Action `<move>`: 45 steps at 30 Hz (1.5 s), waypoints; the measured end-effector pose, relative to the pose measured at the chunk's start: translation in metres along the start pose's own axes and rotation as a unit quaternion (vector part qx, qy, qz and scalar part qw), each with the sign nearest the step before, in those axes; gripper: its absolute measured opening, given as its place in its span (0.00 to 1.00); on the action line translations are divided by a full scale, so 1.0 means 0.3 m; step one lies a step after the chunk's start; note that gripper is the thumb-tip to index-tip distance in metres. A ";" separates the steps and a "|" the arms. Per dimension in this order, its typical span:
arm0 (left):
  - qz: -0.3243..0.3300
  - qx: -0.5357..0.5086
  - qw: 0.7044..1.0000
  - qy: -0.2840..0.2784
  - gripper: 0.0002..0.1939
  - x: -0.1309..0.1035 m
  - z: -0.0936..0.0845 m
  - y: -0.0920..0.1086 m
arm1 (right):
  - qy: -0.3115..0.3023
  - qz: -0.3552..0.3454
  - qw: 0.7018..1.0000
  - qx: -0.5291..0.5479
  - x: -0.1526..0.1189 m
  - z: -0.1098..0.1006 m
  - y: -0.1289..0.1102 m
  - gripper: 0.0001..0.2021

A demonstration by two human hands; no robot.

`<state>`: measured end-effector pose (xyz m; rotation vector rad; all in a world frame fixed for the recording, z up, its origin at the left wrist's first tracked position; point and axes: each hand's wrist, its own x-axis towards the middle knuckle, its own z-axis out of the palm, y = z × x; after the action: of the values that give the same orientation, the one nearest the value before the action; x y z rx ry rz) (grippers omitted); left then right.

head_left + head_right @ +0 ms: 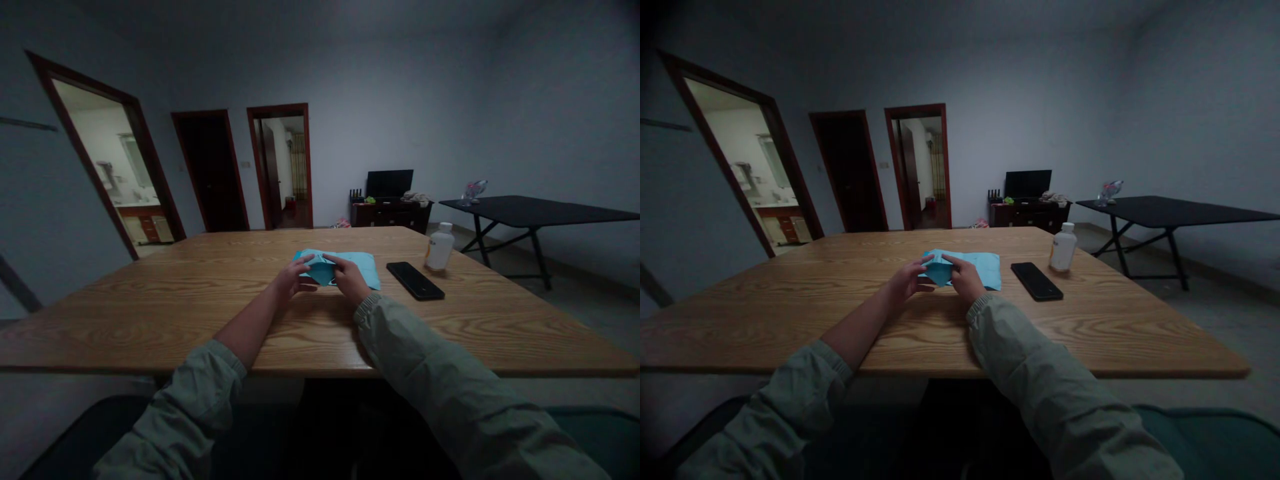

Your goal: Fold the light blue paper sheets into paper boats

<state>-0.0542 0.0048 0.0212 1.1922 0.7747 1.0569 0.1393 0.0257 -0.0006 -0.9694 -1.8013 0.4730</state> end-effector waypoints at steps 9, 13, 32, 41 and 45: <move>0.059 -0.002 0.997 0.051 0.46 0.028 -0.014 -0.033 | -0.034 0.008 0.999 0.004 -0.005 -0.006 -0.010 0.26; 0.082 0.027 0.993 0.081 0.49 0.052 -0.038 -0.051 | -0.055 0.042 0.995 0.075 -0.006 -0.023 -0.038 0.26; 0.130 0.401 0.907 -0.003 0.18 0.050 -0.068 -0.080 | -0.130 -0.013 0.991 -0.018 0.011 -0.012 0.033 0.11; 0.210 0.506 0.836 0.025 0.13 0.014 -0.020 -0.057 | -0.122 -0.041 0.987 -0.095 -0.020 -0.001 -0.005 0.10; 0.214 0.513 0.830 0.049 0.10 0.012 -0.014 -0.054 | -0.109 -0.038 0.992 -0.056 -0.025 0.002 -0.014 0.18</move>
<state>-0.0530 0.0092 0.0047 2.3277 1.2619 1.0703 0.1383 0.0173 -0.0023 -0.9511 -2.0727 0.4467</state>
